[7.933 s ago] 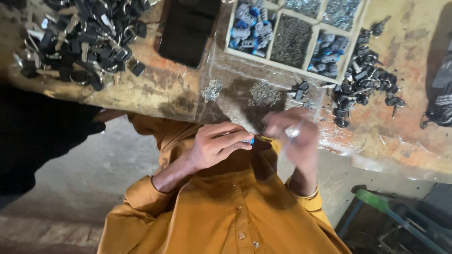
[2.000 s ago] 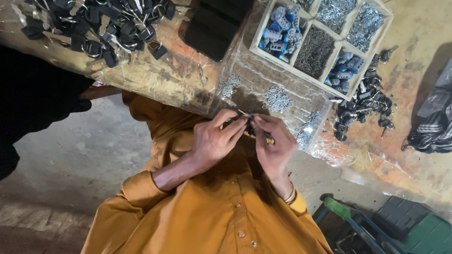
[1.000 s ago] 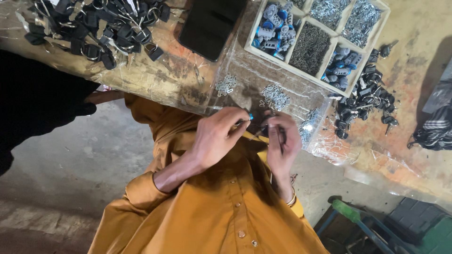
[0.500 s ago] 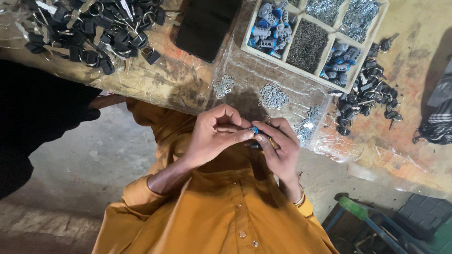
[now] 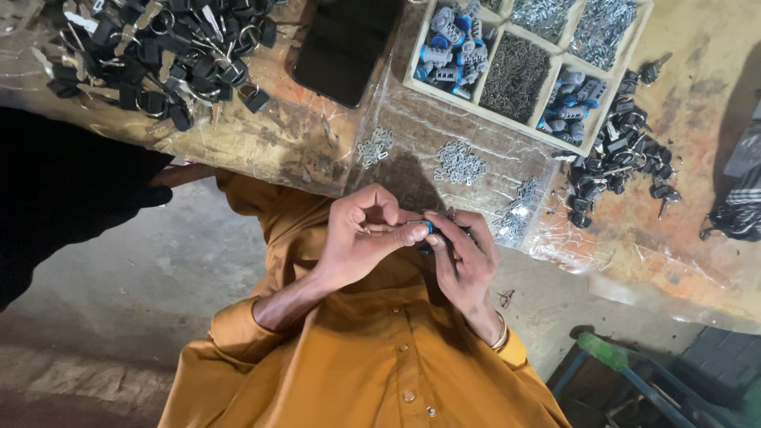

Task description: The person picks lock cylinder bodies from a compartment tray, inserts keys into them by hand, and places the assembled locks onto the table. They repeat this cycle, occasionally turning a lock over and setting finished ones aside with the other completed locks.

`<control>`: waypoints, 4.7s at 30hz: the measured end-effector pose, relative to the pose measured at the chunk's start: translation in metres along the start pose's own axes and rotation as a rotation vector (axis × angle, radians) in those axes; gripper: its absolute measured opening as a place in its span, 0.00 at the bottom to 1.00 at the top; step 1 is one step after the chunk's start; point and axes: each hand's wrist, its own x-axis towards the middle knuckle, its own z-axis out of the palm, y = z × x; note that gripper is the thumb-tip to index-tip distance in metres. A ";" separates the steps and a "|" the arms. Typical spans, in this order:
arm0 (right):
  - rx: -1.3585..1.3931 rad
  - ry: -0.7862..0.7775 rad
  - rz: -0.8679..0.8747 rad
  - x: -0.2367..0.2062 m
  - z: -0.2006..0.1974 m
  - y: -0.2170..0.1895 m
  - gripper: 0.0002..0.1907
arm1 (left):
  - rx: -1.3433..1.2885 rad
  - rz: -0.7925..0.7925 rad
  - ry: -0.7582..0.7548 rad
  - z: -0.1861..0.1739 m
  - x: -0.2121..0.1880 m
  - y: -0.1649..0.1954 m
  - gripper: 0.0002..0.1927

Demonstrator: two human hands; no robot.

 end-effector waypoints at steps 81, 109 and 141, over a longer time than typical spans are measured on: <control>-0.231 -0.026 -0.034 0.028 0.016 -0.021 0.17 | 0.967 0.402 0.183 -0.004 -0.005 -0.024 0.16; 0.161 -0.163 0.237 0.046 -0.001 -0.005 0.09 | 0.806 0.283 0.182 0.008 0.008 0.005 0.07; 0.550 -0.143 0.429 0.020 0.004 0.017 0.10 | 0.942 0.370 0.116 0.006 0.009 0.001 0.06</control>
